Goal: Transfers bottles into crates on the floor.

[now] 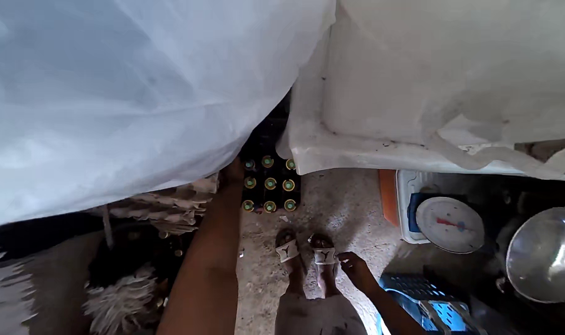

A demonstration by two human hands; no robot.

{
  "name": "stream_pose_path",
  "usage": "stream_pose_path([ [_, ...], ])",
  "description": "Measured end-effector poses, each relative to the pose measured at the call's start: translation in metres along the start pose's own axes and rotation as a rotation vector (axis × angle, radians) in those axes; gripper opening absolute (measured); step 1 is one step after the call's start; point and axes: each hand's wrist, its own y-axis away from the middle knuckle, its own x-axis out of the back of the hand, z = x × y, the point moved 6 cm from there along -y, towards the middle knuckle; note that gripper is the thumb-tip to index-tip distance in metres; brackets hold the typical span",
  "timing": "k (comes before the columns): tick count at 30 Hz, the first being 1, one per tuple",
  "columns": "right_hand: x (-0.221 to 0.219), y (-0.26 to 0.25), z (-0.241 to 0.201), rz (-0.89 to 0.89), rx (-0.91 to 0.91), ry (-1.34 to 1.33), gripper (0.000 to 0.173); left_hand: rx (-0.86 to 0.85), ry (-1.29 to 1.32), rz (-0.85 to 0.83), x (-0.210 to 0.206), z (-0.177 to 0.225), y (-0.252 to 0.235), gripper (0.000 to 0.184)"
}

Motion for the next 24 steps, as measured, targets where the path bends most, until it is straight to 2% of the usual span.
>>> stream_pose_path([
  [4, 0.007, -0.006, 0.010, 0.010, -0.028, 0.010, 0.031, -0.005, 0.029, -0.046, 0.035, 0.018, 0.021, 0.043],
  [9, 0.019, 0.004, 0.018, 0.014, -0.070, 0.060, 0.031, -0.086, -0.095, -0.137, 0.027, 0.025, 0.018, 0.048],
  [15, 0.031, 0.012, 0.028, 0.033, -0.128, 0.054, 0.030, -0.019, -0.058, -0.075, 0.026, 0.023, 0.013, 0.046],
  [18, 0.031, 0.010, 0.041, 0.014, -0.108, 0.065, 0.032, -0.023, 0.155, 0.017, 0.032, 0.023, 0.009, 0.045],
  [20, 0.036, 0.012, 0.026, 0.012, -0.104, 0.137, 0.033, 0.001, 0.268, 0.057, 0.034, 0.027, 0.003, 0.046],
  [21, 0.037, 0.021, 0.006, -0.014, -0.185, 0.195, 0.036, 0.012, 0.286, 0.063, 0.034, 0.029, 0.003, 0.047],
  [22, 0.036, 0.034, -0.013, -0.107, -0.362, 0.187, 0.040, 0.010, 0.270, 0.053, 0.032, 0.027, 0.008, 0.047],
  [23, 0.037, 0.033, -0.011, -0.071, -0.338, 0.167, 0.038, -0.002, 0.216, 0.044, 0.030, 0.025, 0.013, 0.046],
  [24, 0.037, 0.025, 0.006, -0.008, -0.238, 0.139, 0.034, -0.019, 0.165, 0.029, 0.028, 0.024, 0.016, 0.045],
])
